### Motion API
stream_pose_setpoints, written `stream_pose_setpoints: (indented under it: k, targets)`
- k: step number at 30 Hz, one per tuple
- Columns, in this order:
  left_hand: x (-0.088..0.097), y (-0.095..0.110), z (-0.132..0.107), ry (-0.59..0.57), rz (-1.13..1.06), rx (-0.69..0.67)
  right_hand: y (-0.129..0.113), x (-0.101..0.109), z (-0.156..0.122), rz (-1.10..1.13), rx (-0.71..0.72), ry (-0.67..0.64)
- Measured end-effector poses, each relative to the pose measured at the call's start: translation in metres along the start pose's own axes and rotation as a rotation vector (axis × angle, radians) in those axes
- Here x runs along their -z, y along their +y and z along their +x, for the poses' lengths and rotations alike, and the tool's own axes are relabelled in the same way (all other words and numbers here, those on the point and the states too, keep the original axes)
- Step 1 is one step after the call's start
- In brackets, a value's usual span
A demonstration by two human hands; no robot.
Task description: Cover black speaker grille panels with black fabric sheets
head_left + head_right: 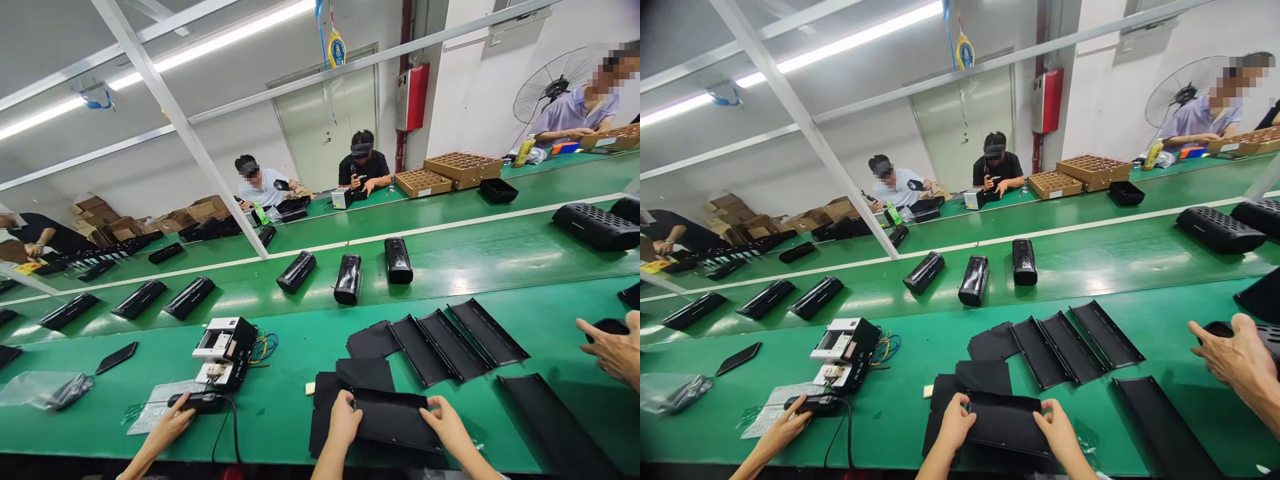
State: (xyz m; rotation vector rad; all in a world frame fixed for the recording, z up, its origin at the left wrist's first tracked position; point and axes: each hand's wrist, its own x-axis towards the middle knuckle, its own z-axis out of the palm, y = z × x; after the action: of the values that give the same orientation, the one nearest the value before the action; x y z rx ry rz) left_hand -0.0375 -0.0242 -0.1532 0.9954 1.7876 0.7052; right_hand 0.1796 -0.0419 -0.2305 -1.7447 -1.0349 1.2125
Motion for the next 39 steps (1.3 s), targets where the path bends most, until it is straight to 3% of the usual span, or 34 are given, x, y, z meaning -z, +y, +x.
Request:
stream_pose_setpoints:
  k: [4,9,15,20,27,39]
  targets:
    - [0.01,0.015,-0.004,-0.091,-0.188,0.059,-0.03,0.016,0.002,0.153,0.006,-0.056]
    - [0.027,0.059,-0.026,-0.168,-0.444,-0.034,-0.082,0.041,-0.005,0.293,0.088,-0.055]
    - [0.044,0.119,-0.062,-0.092,-0.552,-0.147,-0.151,0.07,-0.028,0.464,0.074,0.009]
    - [0.054,0.154,-0.095,-0.034,-0.58,-0.233,-0.175,0.089,-0.042,0.528,0.154,0.007]
    - [0.061,0.164,-0.116,-0.07,-0.562,-0.259,-0.192,0.104,-0.057,0.519,0.235,0.016]
    - [0.061,0.165,-0.119,-0.052,-0.6,-0.198,-0.203,0.105,-0.061,0.419,0.261,-0.098]
